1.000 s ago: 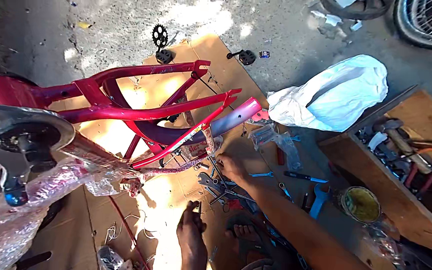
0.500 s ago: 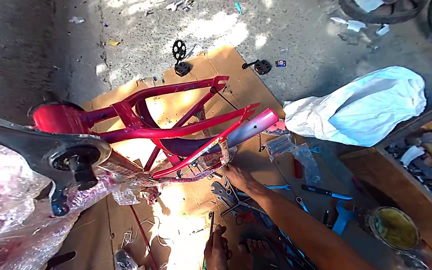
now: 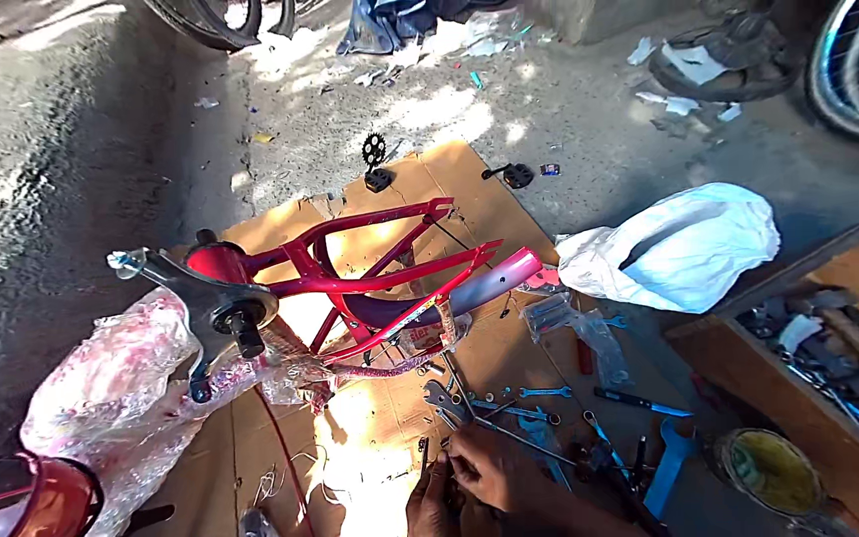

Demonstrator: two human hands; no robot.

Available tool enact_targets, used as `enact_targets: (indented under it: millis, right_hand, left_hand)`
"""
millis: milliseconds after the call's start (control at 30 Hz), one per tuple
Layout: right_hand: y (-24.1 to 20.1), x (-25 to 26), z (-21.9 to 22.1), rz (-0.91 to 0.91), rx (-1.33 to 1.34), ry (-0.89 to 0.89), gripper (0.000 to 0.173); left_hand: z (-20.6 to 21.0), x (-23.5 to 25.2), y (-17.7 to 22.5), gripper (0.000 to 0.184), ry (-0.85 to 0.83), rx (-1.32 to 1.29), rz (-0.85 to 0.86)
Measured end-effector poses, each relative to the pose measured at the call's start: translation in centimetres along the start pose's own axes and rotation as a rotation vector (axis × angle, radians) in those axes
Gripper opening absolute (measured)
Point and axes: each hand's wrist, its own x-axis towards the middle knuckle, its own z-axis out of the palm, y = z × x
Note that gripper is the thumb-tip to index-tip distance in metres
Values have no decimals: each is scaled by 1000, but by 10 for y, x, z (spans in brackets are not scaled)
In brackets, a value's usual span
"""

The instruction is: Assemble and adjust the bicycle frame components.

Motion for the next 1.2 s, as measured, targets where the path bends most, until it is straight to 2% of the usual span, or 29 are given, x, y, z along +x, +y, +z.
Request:
enact_targets:
  millis: [100,300,367,433,533,633,700,833,933,1033,1133,1200]
  right_hand:
    - [-4,-14,6,-88,-99,108,14]
    - [-20,-16,4,-168,-141,169,15]
    - [-25,-14,1,-124,-74,136,14]
    - [-30,-15,-3,-65,-32,90,16]
    - [-35,-14,-11,-18,-5,16,16]
    - [-38,-15,-14,1,-30,-28,17]
    - [-39,-15,-16,48,-16,-33,18]
    - [-46,-16,-25,264,237,-58,19]
    - [-50,-14,-34,412,428,-99,18]
    - [-53,-14,-44,458,504,-145,16]
    - [-54,-17,-50,377,475,-156,16]
    - [-52,-21,-46,276,496,-78,16]
  left_hand:
    - [-5,-11,3,21,-45,-30,12]
    - [-13,-24,8,24,-230,-255,60]
    - [-13,-26,11,23,-169,-266,80]
    - [-6,-36,19,20,1,-139,151]
    - [-2,-48,24,16,122,113,283]
    - [-3,-56,20,16,126,310,460]
    - [0,-62,21,19,96,339,530]
    - [2,-71,26,20,68,426,627]
    - [4,-77,31,17,42,464,648]
    - [1,-82,39,15,-36,493,630]
    - [-11,-73,40,20,-148,425,623]
    - [-10,-71,41,20,-141,300,548]
